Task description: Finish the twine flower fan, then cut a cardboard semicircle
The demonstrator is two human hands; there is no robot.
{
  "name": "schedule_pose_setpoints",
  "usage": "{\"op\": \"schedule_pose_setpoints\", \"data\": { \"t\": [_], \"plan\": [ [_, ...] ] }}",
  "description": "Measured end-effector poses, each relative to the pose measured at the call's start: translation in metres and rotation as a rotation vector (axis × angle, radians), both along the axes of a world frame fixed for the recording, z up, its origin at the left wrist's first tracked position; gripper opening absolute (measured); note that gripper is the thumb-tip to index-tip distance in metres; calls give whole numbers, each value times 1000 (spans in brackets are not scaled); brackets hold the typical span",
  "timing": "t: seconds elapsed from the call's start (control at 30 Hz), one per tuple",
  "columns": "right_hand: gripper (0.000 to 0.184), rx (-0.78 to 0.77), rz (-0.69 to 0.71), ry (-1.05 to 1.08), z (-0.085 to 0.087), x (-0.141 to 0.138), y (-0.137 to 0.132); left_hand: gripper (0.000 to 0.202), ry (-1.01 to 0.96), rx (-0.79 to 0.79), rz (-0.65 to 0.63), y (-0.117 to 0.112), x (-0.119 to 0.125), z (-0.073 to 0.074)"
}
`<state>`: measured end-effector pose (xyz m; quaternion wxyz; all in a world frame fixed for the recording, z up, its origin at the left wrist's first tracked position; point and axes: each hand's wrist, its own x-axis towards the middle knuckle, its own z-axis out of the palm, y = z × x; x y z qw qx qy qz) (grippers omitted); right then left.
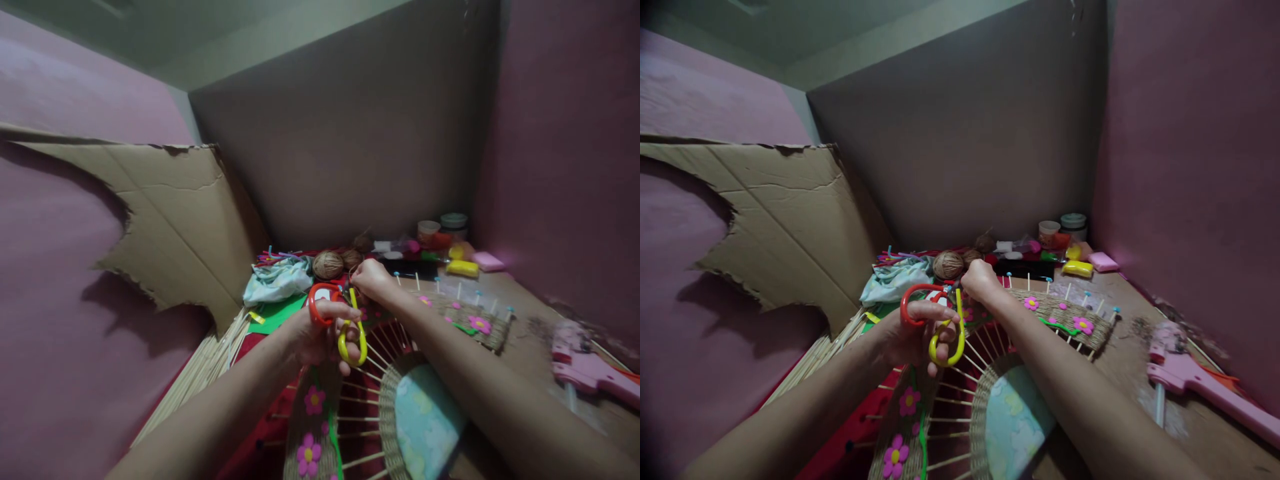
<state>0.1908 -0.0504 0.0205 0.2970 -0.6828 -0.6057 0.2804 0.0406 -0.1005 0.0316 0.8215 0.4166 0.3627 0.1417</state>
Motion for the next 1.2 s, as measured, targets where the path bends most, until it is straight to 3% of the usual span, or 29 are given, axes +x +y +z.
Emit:
{"op": "schedule_pose_setpoints", "data": {
  "t": [0.53, 0.93, 1.1, 1.2],
  "plan": [
    [23, 12, -13, -48, 1, -2, -1, 15, 14, 21, 20, -7, 6, 5],
    [20, 22, 4, -30, -3, -3, 1, 16, -54, 0, 63, -7, 6, -3],
    [18, 7, -10, -45, -4, 0, 3, 27, -62, 24, 39, -2, 6, -7],
    [20, 2, -24, -52, -3, 3, 3, 29, -16, 86, -24, -4, 0, 0]
  ]
}}
